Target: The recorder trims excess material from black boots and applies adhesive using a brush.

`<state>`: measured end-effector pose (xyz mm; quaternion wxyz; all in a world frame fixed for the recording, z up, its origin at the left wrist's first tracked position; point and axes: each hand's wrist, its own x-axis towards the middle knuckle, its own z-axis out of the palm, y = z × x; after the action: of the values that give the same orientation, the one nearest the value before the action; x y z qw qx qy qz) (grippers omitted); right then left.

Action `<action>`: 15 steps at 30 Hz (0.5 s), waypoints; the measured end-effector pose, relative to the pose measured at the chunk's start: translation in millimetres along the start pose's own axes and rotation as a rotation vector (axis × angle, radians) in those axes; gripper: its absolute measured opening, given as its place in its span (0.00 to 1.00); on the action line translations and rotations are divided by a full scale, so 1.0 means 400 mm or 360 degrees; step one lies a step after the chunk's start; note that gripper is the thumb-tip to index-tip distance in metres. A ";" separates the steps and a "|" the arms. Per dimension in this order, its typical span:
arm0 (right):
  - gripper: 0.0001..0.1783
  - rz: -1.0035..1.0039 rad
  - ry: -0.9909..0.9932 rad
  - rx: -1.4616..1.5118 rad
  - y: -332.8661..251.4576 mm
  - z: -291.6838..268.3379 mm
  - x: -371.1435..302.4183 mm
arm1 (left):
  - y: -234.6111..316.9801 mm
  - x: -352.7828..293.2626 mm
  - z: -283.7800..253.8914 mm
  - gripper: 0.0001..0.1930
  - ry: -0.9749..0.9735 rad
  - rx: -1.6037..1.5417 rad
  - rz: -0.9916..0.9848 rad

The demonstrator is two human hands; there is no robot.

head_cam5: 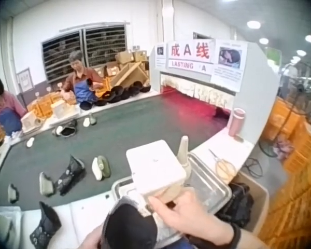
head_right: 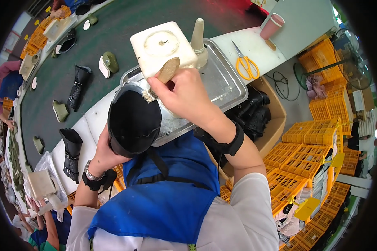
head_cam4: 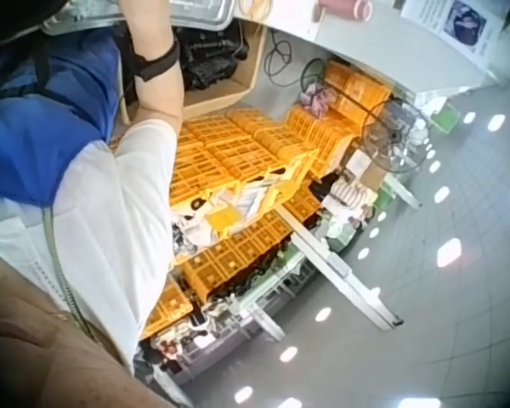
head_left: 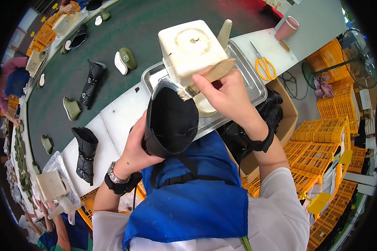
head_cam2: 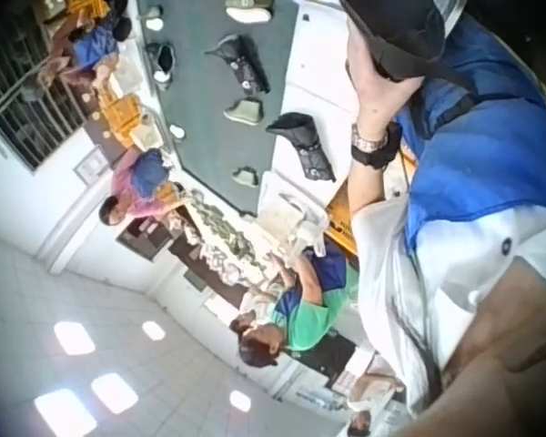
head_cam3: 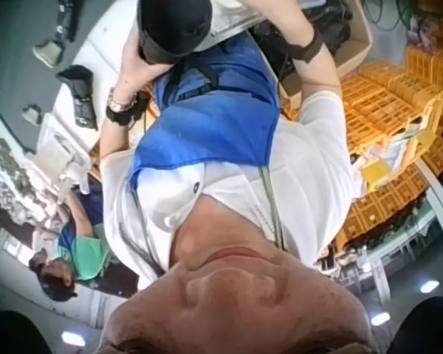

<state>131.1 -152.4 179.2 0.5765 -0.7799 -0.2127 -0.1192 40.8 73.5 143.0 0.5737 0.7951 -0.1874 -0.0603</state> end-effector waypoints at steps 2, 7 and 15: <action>0.09 0.0028 -0.0025 0.0018 -0.001 0.004 0.000 | -0.023 -0.004 0.004 0.49 0.0098 0.0074 0.0030; 0.07 0.0225 -0.0136 -0.0001 -0.010 -0.004 -0.002 | -0.065 -0.002 0.012 0.49 0.0407 0.0478 0.0299; 0.09 0.0378 -0.0135 0.0277 -0.006 0.001 -0.018 | -0.057 -0.010 -0.003 0.49 0.0439 0.0497 0.0221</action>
<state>123.5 -152.9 178.0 0.6424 -0.7510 -0.1526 0.0017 42.6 82.4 121.5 0.4666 0.8602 -0.1684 0.1185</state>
